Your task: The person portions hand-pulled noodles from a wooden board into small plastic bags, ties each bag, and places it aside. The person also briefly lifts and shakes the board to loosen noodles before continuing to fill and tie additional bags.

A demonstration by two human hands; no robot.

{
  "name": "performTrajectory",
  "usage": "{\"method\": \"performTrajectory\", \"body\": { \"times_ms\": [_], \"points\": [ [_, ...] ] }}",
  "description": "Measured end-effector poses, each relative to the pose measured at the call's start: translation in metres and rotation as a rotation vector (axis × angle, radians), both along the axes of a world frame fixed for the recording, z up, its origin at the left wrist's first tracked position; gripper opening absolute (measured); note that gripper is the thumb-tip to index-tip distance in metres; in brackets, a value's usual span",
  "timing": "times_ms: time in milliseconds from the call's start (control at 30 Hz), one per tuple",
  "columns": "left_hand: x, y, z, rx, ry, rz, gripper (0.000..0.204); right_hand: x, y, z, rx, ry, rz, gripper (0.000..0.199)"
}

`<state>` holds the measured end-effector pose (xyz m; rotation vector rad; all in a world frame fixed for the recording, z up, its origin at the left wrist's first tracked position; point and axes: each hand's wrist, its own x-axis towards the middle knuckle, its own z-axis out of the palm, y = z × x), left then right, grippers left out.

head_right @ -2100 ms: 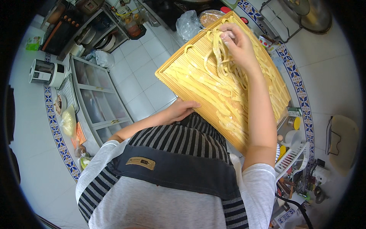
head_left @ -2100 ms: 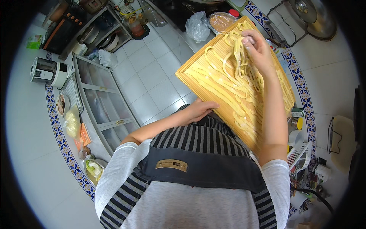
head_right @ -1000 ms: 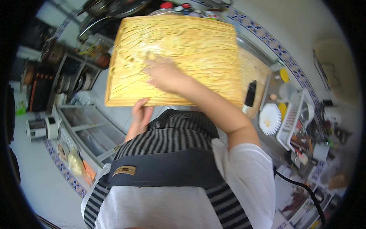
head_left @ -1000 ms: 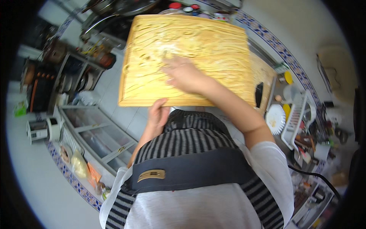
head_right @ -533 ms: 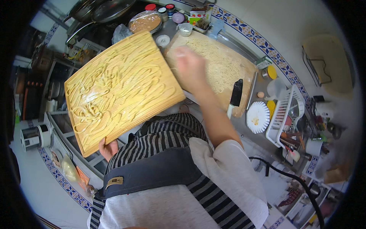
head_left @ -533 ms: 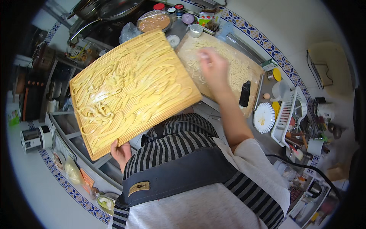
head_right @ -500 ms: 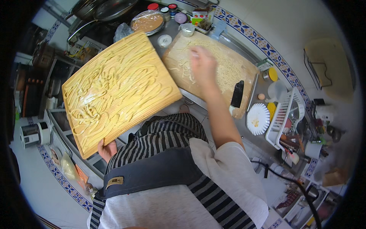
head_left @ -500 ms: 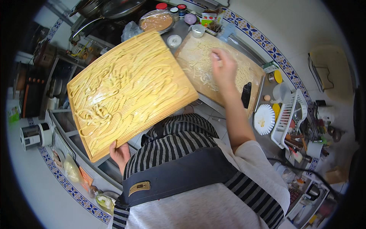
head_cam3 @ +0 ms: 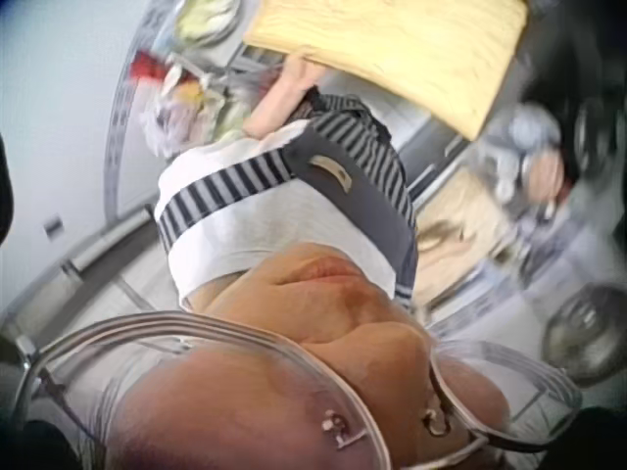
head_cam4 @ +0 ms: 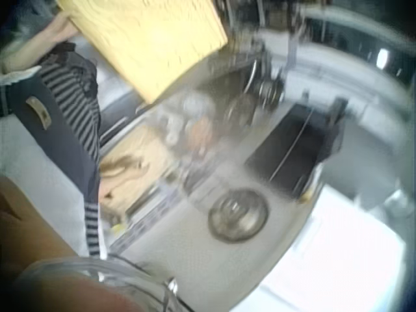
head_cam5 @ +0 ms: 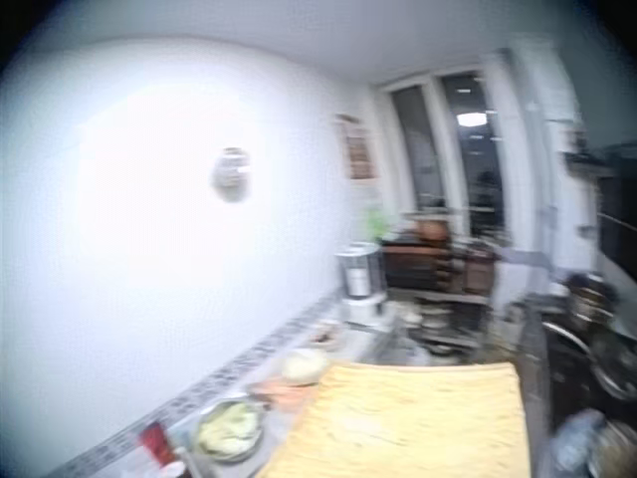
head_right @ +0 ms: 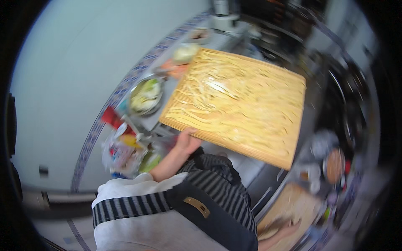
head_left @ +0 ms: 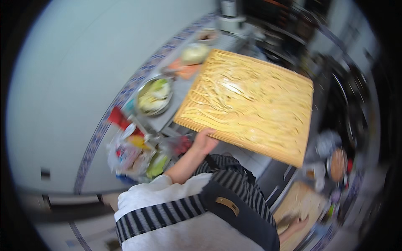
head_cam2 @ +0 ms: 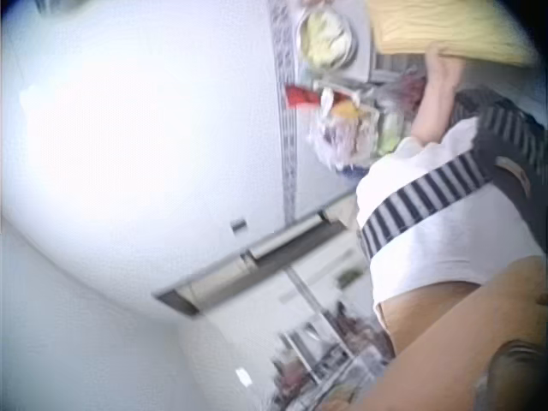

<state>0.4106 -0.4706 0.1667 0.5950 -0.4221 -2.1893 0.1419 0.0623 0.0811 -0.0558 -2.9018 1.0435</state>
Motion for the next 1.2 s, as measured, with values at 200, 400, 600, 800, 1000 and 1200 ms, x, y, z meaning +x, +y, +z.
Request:
{"method": "performTrajectory", "body": {
  "times_ms": [200, 400, 600, 800, 1000, 1200],
  "points": [
    [0.043, 0.033, -0.027, -0.031, 0.133, 0.165, 0.072, -0.071, -0.036, -0.012, 0.158, 0.092, 0.288, 0.035],
    [0.020, 0.030, -0.045, -0.075, 0.120, 0.430, 0.067, -0.137, -0.102, -0.018, -0.033, 0.122, 0.584, 0.029],
    [0.045, -0.038, -0.074, -0.152, 0.275, 0.608, 0.067, -0.112, -0.134, -0.010, 0.060, 0.051, 0.677, 0.018],
    [0.056, -0.084, -0.089, -0.211, 0.217, 0.869, 0.063, -0.116, -0.116, -0.008, 0.115, -0.025, 0.508, 0.009],
    [0.067, -0.122, -0.111, -0.129, 0.228, 0.954, 0.049, -0.109, -0.089, -0.017, 0.200, 0.095, 0.370, 0.007],
    [0.077, -0.146, -0.113, -0.162, 0.080, 1.014, 0.045, -0.098, -0.091, -0.014, 0.208, 0.040, 0.361, 0.007]
  ]
}}
